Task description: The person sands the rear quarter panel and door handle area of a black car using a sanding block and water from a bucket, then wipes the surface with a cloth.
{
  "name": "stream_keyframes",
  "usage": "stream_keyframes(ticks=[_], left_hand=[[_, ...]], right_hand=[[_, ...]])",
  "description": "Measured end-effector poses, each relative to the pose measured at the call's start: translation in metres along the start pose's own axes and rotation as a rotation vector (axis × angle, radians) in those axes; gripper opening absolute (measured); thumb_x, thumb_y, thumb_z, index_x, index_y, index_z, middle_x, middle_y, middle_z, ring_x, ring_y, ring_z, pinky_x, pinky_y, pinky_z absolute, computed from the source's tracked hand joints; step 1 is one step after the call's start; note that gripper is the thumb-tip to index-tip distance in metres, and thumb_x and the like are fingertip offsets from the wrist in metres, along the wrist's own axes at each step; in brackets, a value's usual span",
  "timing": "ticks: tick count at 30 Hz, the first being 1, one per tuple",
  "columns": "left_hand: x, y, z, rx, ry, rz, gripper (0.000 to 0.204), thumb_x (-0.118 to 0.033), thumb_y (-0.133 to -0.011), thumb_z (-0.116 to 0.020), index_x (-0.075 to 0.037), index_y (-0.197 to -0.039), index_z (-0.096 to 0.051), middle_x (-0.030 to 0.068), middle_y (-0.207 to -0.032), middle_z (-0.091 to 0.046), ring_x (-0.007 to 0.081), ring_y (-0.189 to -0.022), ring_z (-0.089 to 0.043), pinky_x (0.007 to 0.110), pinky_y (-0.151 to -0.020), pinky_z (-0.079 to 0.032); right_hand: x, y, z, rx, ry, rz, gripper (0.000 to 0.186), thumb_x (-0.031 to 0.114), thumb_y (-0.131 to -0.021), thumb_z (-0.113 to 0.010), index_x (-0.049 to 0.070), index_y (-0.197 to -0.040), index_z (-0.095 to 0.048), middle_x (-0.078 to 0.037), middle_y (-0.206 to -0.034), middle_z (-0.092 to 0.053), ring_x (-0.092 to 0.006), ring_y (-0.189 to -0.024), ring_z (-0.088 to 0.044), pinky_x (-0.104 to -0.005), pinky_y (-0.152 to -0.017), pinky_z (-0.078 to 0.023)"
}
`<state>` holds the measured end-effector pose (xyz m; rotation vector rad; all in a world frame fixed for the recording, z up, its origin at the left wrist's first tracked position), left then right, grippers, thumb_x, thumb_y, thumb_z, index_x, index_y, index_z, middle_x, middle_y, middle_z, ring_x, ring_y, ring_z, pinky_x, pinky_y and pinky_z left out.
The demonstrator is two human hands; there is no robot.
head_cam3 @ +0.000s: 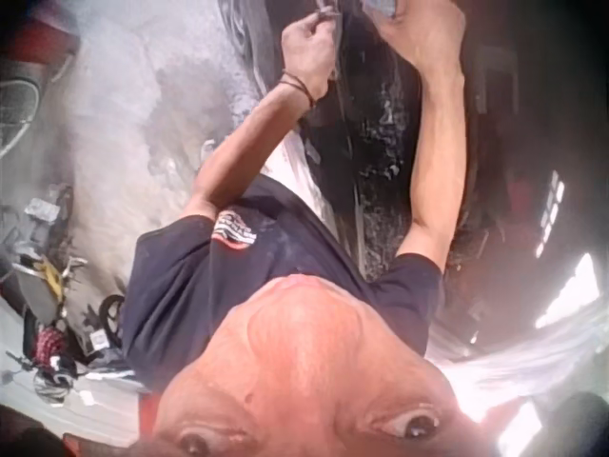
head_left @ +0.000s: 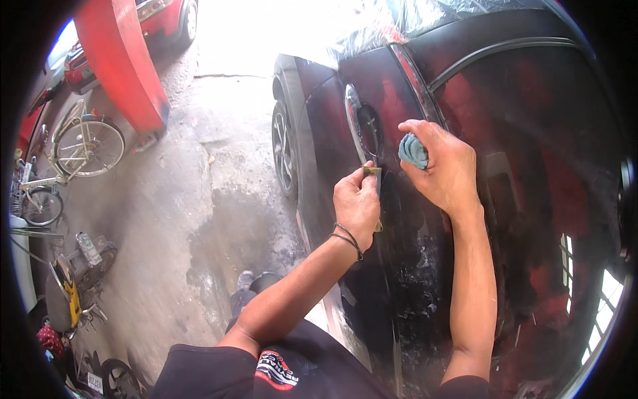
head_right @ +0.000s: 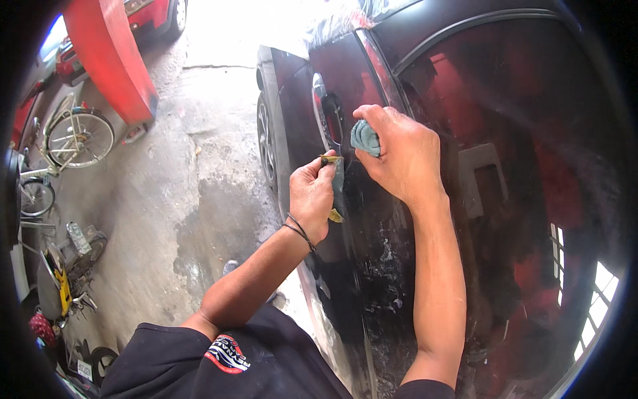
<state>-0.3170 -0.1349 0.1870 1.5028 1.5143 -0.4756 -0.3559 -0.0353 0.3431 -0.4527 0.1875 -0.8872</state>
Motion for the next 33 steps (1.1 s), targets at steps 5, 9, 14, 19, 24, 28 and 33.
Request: stream_keyframes(ticks=[5,9,14,19,24,28,33], left_hand=[[0.01,0.01,0.003,0.043,-0.087,-0.074,0.033,-0.01,-0.113,-0.059,0.001,-0.14,-0.073,-0.0073,-0.081,-0.054,0.0025,-0.073,-0.047,0.026,-0.066,-0.043],[0.012,-0.007,-0.003,-0.015,-0.022,-0.067,0.031,-0.012,-0.114,-0.059,0.003,-0.137,-0.073,-0.0046,-0.084,-0.06,0.0042,-0.074,-0.052,0.028,-0.069,-0.047],[0.019,0.003,-0.005,-0.063,-0.093,-0.342,0.034,-0.012,-0.114,-0.058,0.003,-0.141,-0.071,0.0067,-0.098,-0.069,0.008,-0.088,-0.061,0.03,-0.079,-0.051],[0.012,-0.022,-0.007,-0.102,-0.197,-0.334,0.035,-0.015,-0.114,-0.058,0.004,-0.142,-0.068,0.0314,-0.115,-0.076,0.024,-0.109,-0.079,0.037,-0.092,-0.056],[0.018,-0.001,-0.013,-0.142,-0.195,-0.381,0.032,-0.015,-0.114,-0.057,0.005,-0.136,-0.071,0.0151,-0.099,-0.068,0.0213,-0.093,-0.065,0.034,-0.081,-0.052],[0.013,-0.014,-0.014,-0.167,-0.192,-0.431,0.032,-0.013,-0.115,-0.057,0.003,-0.138,-0.072,-0.0018,-0.079,-0.055,0.0092,-0.073,-0.048,0.031,-0.068,-0.045],[0.01,-0.007,-0.015,-0.146,-0.231,-0.339,0.034,-0.011,-0.114,-0.057,0.002,-0.143,-0.069,0.0019,-0.078,-0.054,0.0095,-0.073,-0.049,0.032,-0.068,-0.046]], right_hand=[[-0.004,0.0,-0.001,-0.034,-0.063,-0.005,0.048,0.002,-0.081,-0.083,0.016,-0.126,-0.071,-0.009,-0.103,-0.078,-0.0318,-0.09,-0.076,-0.0409,-0.078,-0.06],[-0.014,-0.006,0.001,-0.039,-0.491,-0.291,0.038,0.004,-0.091,-0.082,0.01,-0.127,-0.074,-0.005,-0.086,-0.075,-0.012,-0.074,-0.071,-0.0302,-0.072,-0.056],[-0.009,-0.012,0.01,-0.068,-0.538,-0.296,0.031,0.003,-0.093,-0.08,0.006,-0.123,-0.074,0.0,-0.077,-0.068,-0.0056,-0.07,-0.063,-0.0271,-0.068,-0.053],[-0.009,-0.008,-0.004,-0.04,-0.558,-0.283,0.031,0.003,-0.092,-0.08,0.005,-0.123,-0.074,0.001,-0.077,-0.067,-0.0048,-0.07,-0.062,-0.0268,-0.068,-0.052],[-0.007,-0.015,0.005,-0.032,-0.521,-0.262,0.031,0.002,-0.092,-0.079,0.005,-0.123,-0.074,0.002,-0.078,-0.067,-0.0038,-0.07,-0.061,-0.0258,-0.068,-0.051],[-0.009,-0.011,0.005,-0.024,-0.52,-0.289,0.031,0.002,-0.092,-0.08,0.005,-0.122,-0.074,0.001,-0.079,-0.068,-0.0039,-0.072,-0.062,-0.0261,-0.069,-0.052],[-0.013,-0.009,0.002,-0.013,-0.491,-0.285,0.03,0.003,-0.092,-0.081,0.005,-0.122,-0.075,0.001,-0.081,-0.07,-0.0041,-0.073,-0.062,-0.0257,-0.07,-0.052]])
Point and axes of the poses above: each hand's wrist, its own y-axis away from the middle knuckle, its own z-axis out of the back of the hand, x = y × z, the point moved 3 cm from there along -y, towards the middle knuckle
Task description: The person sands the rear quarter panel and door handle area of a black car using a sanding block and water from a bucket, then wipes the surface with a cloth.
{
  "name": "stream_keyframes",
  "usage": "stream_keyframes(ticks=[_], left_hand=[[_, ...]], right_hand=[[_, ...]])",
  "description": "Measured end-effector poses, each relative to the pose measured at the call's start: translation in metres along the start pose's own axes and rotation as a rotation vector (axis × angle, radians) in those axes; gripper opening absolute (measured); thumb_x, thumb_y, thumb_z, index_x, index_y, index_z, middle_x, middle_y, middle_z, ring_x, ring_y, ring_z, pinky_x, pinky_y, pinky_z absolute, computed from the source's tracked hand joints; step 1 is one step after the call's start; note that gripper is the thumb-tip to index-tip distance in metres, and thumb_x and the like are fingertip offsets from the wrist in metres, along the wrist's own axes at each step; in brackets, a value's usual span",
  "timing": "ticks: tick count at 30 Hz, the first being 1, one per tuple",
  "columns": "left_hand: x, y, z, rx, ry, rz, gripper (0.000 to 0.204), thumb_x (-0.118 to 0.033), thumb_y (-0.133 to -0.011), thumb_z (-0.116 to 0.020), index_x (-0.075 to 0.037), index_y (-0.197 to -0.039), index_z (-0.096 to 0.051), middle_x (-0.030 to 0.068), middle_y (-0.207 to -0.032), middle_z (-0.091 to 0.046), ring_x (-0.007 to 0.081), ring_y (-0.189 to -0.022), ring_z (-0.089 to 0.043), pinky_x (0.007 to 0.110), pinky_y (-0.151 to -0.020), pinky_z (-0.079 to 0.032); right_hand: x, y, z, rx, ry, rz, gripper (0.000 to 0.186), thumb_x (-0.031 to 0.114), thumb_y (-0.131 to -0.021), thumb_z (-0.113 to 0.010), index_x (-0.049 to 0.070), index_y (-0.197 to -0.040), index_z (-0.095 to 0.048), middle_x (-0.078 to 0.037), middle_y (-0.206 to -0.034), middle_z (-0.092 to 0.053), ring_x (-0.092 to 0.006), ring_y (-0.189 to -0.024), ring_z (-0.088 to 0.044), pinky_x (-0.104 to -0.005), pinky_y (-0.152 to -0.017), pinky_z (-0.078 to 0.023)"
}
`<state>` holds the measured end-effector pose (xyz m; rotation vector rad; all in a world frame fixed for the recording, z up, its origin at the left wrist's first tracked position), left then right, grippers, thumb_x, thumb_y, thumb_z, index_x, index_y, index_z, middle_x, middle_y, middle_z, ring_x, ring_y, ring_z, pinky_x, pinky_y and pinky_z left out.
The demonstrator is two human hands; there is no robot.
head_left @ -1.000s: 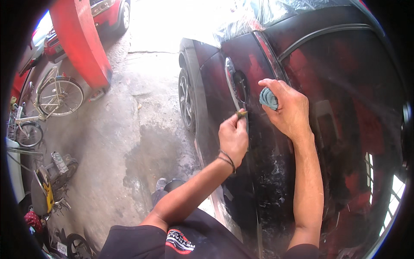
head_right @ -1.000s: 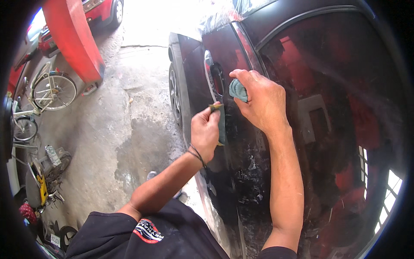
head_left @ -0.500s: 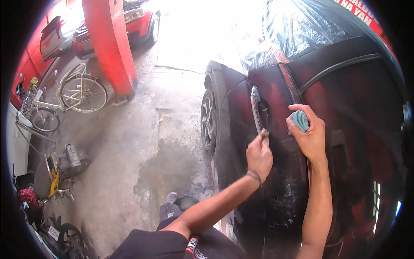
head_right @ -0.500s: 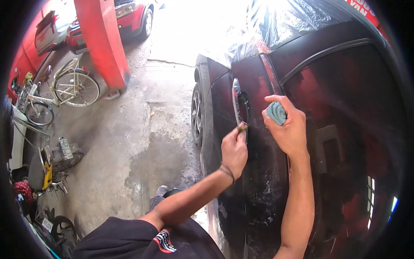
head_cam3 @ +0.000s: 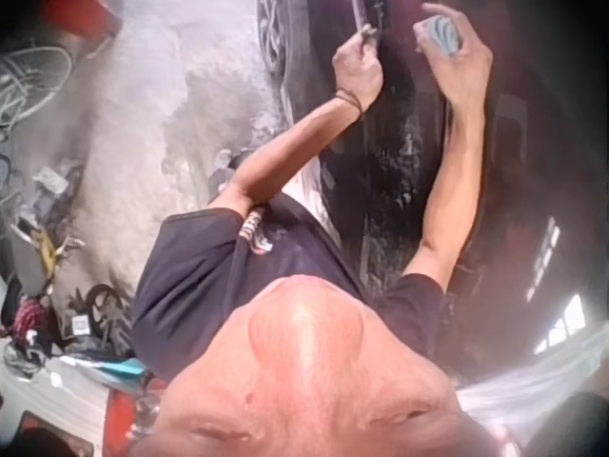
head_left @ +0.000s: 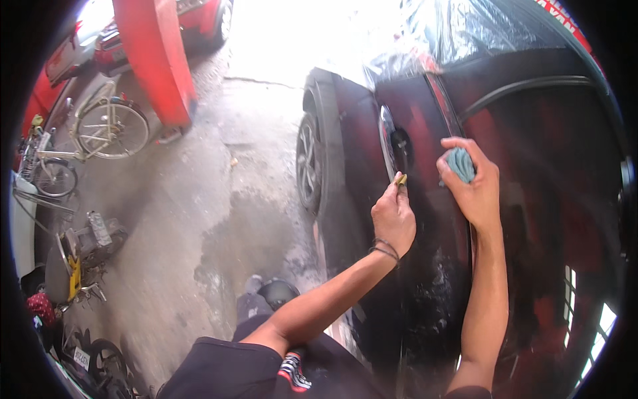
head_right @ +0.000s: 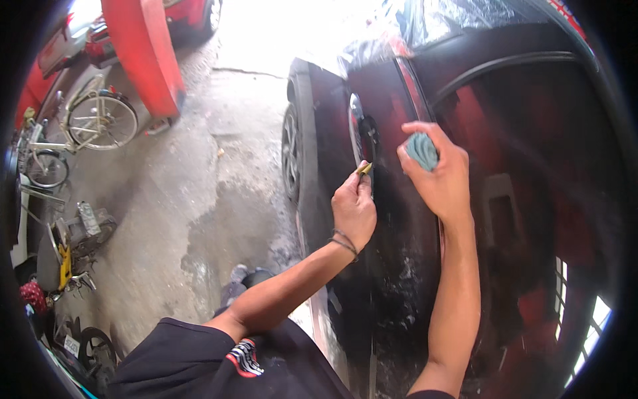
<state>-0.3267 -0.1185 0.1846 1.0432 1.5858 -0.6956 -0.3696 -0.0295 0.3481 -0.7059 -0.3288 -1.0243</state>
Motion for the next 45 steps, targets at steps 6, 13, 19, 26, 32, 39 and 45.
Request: stream_keyframes(ticks=[6,13,19,26,32,39,45], left_hand=[[0.002,-0.016,0.004,-0.038,0.04,0.024,0.029,-0.009,-0.114,-0.057,0.006,-0.133,-0.072,0.0068,-0.097,-0.077,0.0079,-0.086,-0.064,0.027,-0.081,-0.052],[0.019,-0.091,0.034,-0.1,0.3,-0.045,0.025,-0.008,-0.111,-0.063,0.003,-0.129,-0.076,0.0118,-0.115,-0.081,0.0149,-0.101,-0.071,0.032,-0.092,-0.055],[0.037,-0.203,0.055,0.023,0.505,0.208,0.015,-0.008,-0.109,-0.067,-0.005,-0.122,-0.075,0.0054,-0.104,-0.074,0.0119,-0.09,-0.066,0.03,-0.08,-0.054],[0.079,-0.266,0.027,0.252,0.517,0.259,0.03,-0.011,-0.101,-0.079,-0.008,-0.129,-0.068,0.0064,-0.11,-0.074,0.0135,-0.099,-0.069,0.032,-0.084,-0.058],[0.049,-0.285,0.008,0.361,0.104,-0.178,0.023,-0.019,-0.095,-0.089,-0.008,-0.111,-0.078,0.0074,-0.11,-0.08,0.0199,-0.101,-0.077,0.037,-0.089,-0.06],[0.064,-0.289,-0.006,0.197,-0.079,-0.593,0.026,-0.015,-0.09,-0.089,-0.004,-0.107,-0.073,0.0105,-0.102,-0.081,0.0221,-0.097,-0.078,0.035,-0.09,-0.06],[0.064,-0.283,-0.016,0.119,0.001,-0.732,0.024,-0.012,-0.091,-0.088,-0.005,-0.103,-0.069,0.0103,-0.093,-0.077,0.0241,-0.088,-0.078,0.035,-0.082,-0.061]], right_hand=[[-0.002,0.003,-0.009,0.03,-0.02,-0.024,0.029,0.004,-0.095,-0.08,0.005,-0.124,-0.076,0.003,-0.086,-0.071,-0.0035,-0.078,-0.062,-0.024,-0.072,-0.051],[-0.004,0.006,-0.003,0.014,0.018,-0.043,0.03,0.005,-0.096,-0.079,0.006,-0.125,-0.076,0.003,-0.089,-0.072,-0.0039,-0.079,-0.061,-0.0244,-0.075,-0.051],[0.0,0.003,-0.007,0.021,0.028,-0.048,0.03,0.004,-0.096,-0.079,0.004,-0.125,-0.075,0.002,-0.091,-0.073,-0.0043,-0.08,-0.061,-0.0241,-0.075,-0.051],[-0.003,0.004,-0.012,0.02,0.029,-0.058,0.032,0.0,-0.094,-0.079,0.002,-0.125,-0.074,0.0,-0.093,-0.073,-0.0054,-0.08,-0.062,-0.0243,-0.074,-0.052],[-0.005,0.004,-0.009,0.026,0.032,-0.08,0.037,-0.002,-0.092,-0.079,0.002,-0.129,-0.072,-0.004,-0.095,-0.073,-0.0068,-0.08,-0.064,-0.0247,-0.073,-0.053],[-0.02,0.007,-0.008,0.005,0.046,-0.054,0.044,-0.007,-0.086,-0.078,0.001,-0.129,-0.072,-0.009,-0.097,-0.075,-0.01,-0.081,-0.068,-0.0253,-0.074,-0.053],[-0.023,0.007,-0.007,-0.004,0.068,-0.029,0.043,-0.007,-0.085,-0.079,-0.001,-0.127,-0.072,-0.011,-0.099,-0.076,-0.0145,-0.087,-0.071,-0.0279,-0.075,-0.056]])
Point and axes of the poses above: each hand's wrist, its own y-axis away from the middle knuckle, its own z-axis out of the back of the hand, x = y × z, the point moved 3 cm from there along -y, towards the middle knuckle
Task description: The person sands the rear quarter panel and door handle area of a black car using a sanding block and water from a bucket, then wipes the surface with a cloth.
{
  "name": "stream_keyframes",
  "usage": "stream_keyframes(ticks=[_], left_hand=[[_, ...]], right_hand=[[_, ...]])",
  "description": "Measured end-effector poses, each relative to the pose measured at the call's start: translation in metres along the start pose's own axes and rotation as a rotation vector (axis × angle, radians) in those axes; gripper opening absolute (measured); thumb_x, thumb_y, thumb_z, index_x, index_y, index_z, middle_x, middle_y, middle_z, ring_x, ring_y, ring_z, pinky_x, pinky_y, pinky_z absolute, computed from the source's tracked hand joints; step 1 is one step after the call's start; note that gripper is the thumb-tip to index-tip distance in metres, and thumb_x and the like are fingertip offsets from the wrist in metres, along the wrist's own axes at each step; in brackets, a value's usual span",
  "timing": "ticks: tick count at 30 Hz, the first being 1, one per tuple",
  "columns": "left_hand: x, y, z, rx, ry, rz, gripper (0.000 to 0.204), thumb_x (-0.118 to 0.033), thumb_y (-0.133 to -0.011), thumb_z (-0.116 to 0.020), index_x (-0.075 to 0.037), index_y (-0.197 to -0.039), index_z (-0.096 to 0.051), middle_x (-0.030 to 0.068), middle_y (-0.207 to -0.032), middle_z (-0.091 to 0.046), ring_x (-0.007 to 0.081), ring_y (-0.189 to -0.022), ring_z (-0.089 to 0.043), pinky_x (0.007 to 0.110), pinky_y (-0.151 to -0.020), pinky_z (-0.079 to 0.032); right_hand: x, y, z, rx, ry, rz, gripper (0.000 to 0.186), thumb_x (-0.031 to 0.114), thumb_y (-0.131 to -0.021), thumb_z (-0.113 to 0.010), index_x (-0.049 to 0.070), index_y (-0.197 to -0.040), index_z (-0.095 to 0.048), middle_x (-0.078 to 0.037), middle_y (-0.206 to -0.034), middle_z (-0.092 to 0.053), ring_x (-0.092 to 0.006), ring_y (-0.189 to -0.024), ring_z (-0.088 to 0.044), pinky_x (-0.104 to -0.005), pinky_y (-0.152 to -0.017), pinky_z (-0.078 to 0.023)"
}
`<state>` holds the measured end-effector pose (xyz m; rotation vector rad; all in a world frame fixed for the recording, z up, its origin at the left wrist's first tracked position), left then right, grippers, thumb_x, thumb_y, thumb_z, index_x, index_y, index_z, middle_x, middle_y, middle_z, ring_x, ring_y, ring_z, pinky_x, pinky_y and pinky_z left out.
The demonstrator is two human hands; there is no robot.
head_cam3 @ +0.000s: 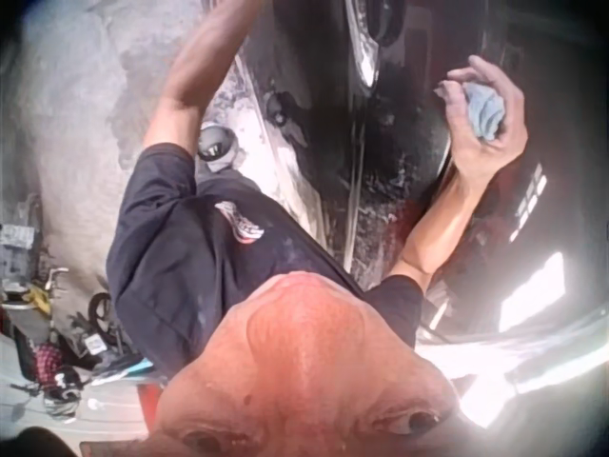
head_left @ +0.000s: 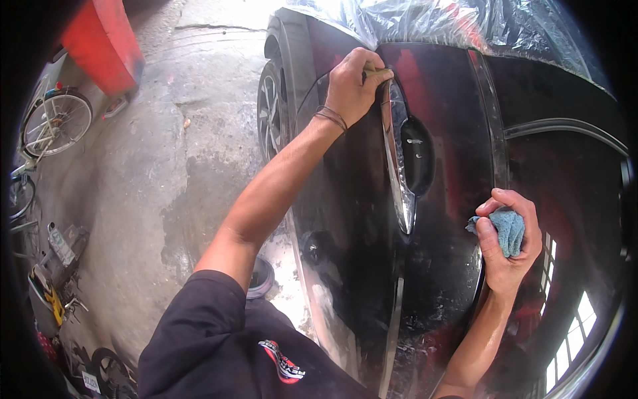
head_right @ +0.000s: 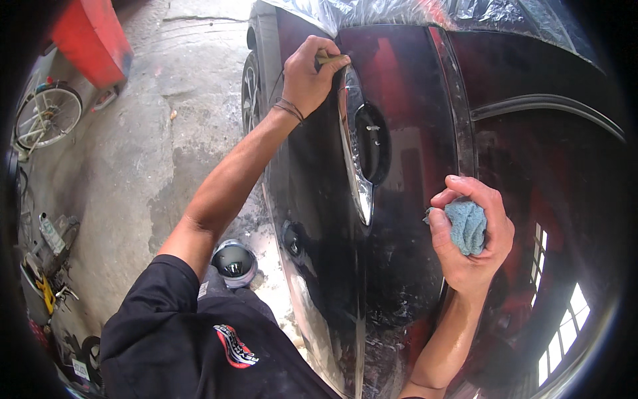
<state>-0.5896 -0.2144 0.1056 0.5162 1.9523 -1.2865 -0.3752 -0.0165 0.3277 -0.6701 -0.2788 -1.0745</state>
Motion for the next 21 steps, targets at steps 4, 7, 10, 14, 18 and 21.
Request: stream_keyframes(ticks=[4,7,10,14,18,21], left_hand=[[0.006,0.003,0.006,0.084,-0.039,-0.08,0.023,-0.012,-0.092,-0.087,-0.005,-0.103,-0.068,0.0116,-0.092,-0.076,0.0259,-0.086,-0.078,0.036,-0.08,-0.061],[0.007,0.0,0.009,0.151,-0.062,-0.061,0.024,-0.013,-0.093,-0.086,-0.004,-0.105,-0.068,0.0121,-0.094,-0.076,0.0271,-0.087,-0.078,0.038,-0.08,-0.062],[0.002,-0.006,0.004,0.12,-0.03,-0.055,0.022,-0.012,-0.094,-0.085,-0.004,-0.105,-0.067,0.0127,-0.094,-0.076,0.0281,-0.088,-0.078,0.038,-0.082,-0.062],[0.002,-0.001,0.002,0.106,-0.015,-0.043,0.022,-0.01,-0.095,-0.084,-0.002,-0.105,-0.066,0.0135,-0.095,-0.076,0.0285,-0.09,-0.078,0.039,-0.083,-0.062],[0.004,0.0,0.006,0.176,-0.064,-0.029,0.022,-0.009,-0.096,-0.083,-0.002,-0.105,-0.064,0.0142,-0.098,-0.076,0.029,-0.091,-0.078,0.039,-0.083,-0.062],[-0.003,-0.006,0.006,0.152,-0.042,-0.036,0.022,-0.009,-0.096,-0.082,-0.002,-0.105,-0.064,0.0146,-0.099,-0.075,0.0304,-0.092,-0.078,0.04,-0.083,-0.062]], right_hand=[[-0.003,0.0,0.0,-0.011,-0.016,0.019,0.043,-0.006,-0.085,-0.079,0.0,-0.127,-0.072,-0.011,-0.098,-0.076,-0.0136,-0.085,-0.071,-0.0271,-0.075,-0.056],[-0.003,-0.001,0.0,0.019,-0.018,-0.003,0.043,-0.006,-0.085,-0.08,0.0,-0.127,-0.072,-0.01,-0.098,-0.076,-0.0126,-0.083,-0.071,-0.0261,-0.074,-0.055],[-0.004,-0.002,0.0,0.011,-0.011,0.022,0.043,-0.006,-0.086,-0.08,0.001,-0.127,-0.073,-0.01,-0.096,-0.076,-0.0113,-0.081,-0.07,-0.0256,-0.073,-0.054],[-0.004,0.0,0.0,0.008,-0.03,-0.022,0.042,-0.005,-0.087,-0.08,0.001,-0.128,-0.072,-0.009,-0.096,-0.076,-0.01,-0.081,-0.068,-0.0252,-0.073,-0.053],[-0.003,-0.002,0.0,0.021,-0.035,-0.005,0.042,-0.004,-0.087,-0.081,0.001,-0.128,-0.072,-0.008,-0.095,-0.076,-0.0093,-0.081,-0.067,-0.025,-0.073,-0.053],[0.001,0.0,-0.003,0.011,-0.055,-0.041,0.041,-0.005,-0.087,-0.08,0.001,-0.128,-0.072,-0.008,-0.095,-0.076,-0.0094,-0.081,-0.067,-0.0254,-0.074,-0.053]])
Point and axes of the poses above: each hand's wrist, its own y-axis away from the middle knuckle, its own z-axis out of the back of the hand, x = y × z, the point moved 3 cm from there along -y, towards the middle knuckle
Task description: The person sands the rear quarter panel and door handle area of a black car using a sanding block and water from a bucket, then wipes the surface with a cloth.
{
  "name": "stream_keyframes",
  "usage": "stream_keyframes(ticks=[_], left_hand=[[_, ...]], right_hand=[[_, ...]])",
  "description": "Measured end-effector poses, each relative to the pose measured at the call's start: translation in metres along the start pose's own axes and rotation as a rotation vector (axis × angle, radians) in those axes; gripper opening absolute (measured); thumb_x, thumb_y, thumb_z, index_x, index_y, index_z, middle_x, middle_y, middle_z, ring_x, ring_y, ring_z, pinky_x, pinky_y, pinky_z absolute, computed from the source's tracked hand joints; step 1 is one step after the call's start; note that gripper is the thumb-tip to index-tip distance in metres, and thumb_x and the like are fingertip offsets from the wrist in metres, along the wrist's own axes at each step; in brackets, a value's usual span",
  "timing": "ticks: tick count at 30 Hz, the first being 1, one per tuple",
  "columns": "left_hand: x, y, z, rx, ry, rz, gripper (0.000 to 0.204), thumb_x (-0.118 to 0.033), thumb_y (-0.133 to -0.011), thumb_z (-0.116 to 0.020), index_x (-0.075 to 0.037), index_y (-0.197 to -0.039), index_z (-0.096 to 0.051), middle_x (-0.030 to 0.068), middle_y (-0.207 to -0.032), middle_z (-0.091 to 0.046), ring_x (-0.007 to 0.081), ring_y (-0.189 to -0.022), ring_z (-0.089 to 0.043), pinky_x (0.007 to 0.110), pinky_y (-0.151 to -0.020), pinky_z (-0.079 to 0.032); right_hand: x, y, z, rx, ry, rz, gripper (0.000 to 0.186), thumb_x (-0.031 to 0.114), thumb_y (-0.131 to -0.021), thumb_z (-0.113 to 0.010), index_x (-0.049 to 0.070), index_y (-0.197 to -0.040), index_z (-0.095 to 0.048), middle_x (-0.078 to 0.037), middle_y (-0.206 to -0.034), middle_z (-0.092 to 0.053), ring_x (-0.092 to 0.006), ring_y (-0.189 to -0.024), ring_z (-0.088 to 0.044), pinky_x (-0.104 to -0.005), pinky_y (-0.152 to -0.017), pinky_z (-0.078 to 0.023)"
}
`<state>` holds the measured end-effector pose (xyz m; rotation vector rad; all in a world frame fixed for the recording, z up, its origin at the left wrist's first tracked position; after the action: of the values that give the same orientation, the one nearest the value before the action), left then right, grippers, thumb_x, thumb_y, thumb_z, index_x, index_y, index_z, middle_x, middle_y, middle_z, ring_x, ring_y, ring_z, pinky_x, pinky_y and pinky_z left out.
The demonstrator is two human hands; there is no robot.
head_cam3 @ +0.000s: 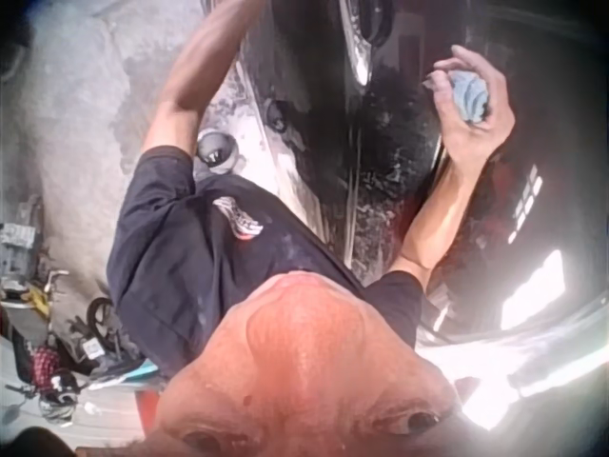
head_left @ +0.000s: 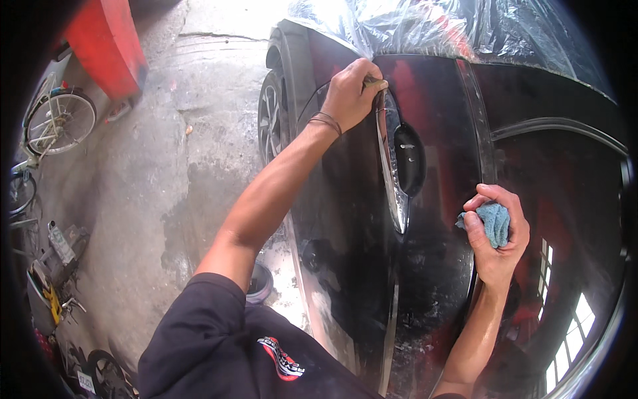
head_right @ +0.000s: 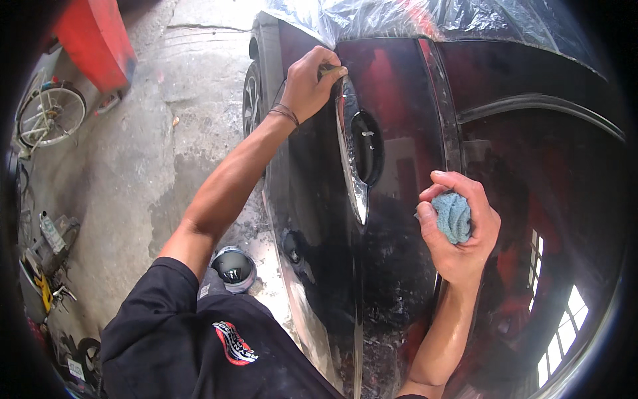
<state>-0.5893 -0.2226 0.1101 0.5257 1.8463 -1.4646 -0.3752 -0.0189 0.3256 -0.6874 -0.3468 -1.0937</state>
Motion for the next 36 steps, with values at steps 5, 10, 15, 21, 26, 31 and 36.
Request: stream_keyframes(ticks=[5,10,15,21,26,31,36], left_hand=[[0.005,0.009,0.002,-0.032,0.0,-0.044,0.019,-0.009,-0.097,-0.08,-0.002,-0.103,-0.063,0.0155,-0.096,-0.075,0.0322,-0.093,-0.078,0.041,-0.084,-0.062],[0.014,0.02,0.033,-0.041,-0.378,0.208,0.016,-0.013,-0.1,-0.073,-0.005,-0.114,-0.076,0.0145,-0.089,-0.076,0.0277,-0.081,-0.076,0.04,-0.076,-0.059],[-0.038,-0.034,0.042,0.108,-0.159,0.68,0.026,-0.015,-0.093,-0.076,-0.004,-0.115,-0.084,0.0124,-0.091,-0.08,0.0224,-0.082,-0.076,0.038,-0.078,-0.058],[-0.022,-0.083,0.047,0.093,-0.213,0.735,0.036,-0.023,-0.079,-0.088,-0.001,-0.107,-0.086,0.0182,-0.103,-0.083,0.0288,-0.101,-0.08,0.039,-0.093,-0.059],[-0.059,-0.076,0.026,0.134,-0.506,0.805,0.051,-0.021,-0.075,-0.092,0.002,-0.119,-0.082,0.0214,-0.127,-0.079,0.0332,-0.122,-0.076,0.038,-0.107,-0.057],[-0.067,-0.061,0.002,0.178,-0.587,0.953,0.063,-0.025,-0.077,-0.094,0.004,-0.13,-0.076,0.0237,-0.137,-0.073,0.0347,-0.129,-0.071,0.039,-0.11,-0.057],[-0.027,-0.069,0.011,0.071,-0.518,1.056,0.064,-0.024,-0.079,-0.092,0.007,-0.132,-0.073,0.0233,-0.141,-0.071,0.0344,-0.131,-0.07,0.04,-0.109,-0.057]], right_hand=[[-0.001,0.003,0.0,-0.008,0.019,0.016,0.042,-0.006,-0.087,-0.079,0.001,-0.128,-0.072,-0.008,-0.095,-0.075,-0.0097,-0.081,-0.067,-0.0252,-0.074,-0.053],[0.005,-0.001,0.004,0.009,-0.006,-0.015,0.038,-0.005,-0.089,-0.078,0.002,-0.126,-0.073,-0.006,-0.094,-0.075,-0.0092,-0.083,-0.068,-0.0258,-0.076,-0.054],[0.022,-0.012,0.015,0.021,-0.018,0.048,0.036,-0.002,-0.087,-0.081,0.005,-0.122,-0.073,-0.002,-0.089,-0.074,-0.0076,-0.08,-0.068,-0.0265,-0.077,-0.055],[0.038,-0.018,0.024,-0.017,0.033,0.142,0.037,0.007,-0.083,-0.081,0.011,-0.119,-0.073,-0.011,-0.092,-0.075,-0.0267,-0.084,-0.077,-0.0371,-0.08,-0.059],[0.028,-0.01,0.024,-0.041,0.123,0.244,0.037,0.009,-0.081,-0.081,0.011,-0.118,-0.073,-0.013,-0.089,-0.075,-0.0332,-0.083,-0.076,-0.0407,-0.077,-0.059],[0.016,-0.004,0.025,-0.039,0.132,0.185,0.033,0.017,-0.081,-0.08,0.012,-0.114,-0.076,-0.014,-0.093,-0.079,-0.0365,-0.094,-0.077,-0.0471,-0.085,-0.061],[0.026,-0.009,0.023,-0.072,0.139,0.244,0.031,0.018,-0.082,-0.079,0.012,-0.112,-0.076,-0.013,-0.088,-0.079,-0.0375,-0.092,-0.078,-0.0494,-0.084,-0.061]])
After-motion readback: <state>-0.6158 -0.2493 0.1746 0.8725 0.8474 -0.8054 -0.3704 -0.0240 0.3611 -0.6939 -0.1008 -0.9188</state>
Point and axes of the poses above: each hand's wrist, its own y-axis away from the middle knuckle, its own z-axis out of the back of the hand, x = y × z, the point moved 3 cm from there along -y, towards the middle knuckle
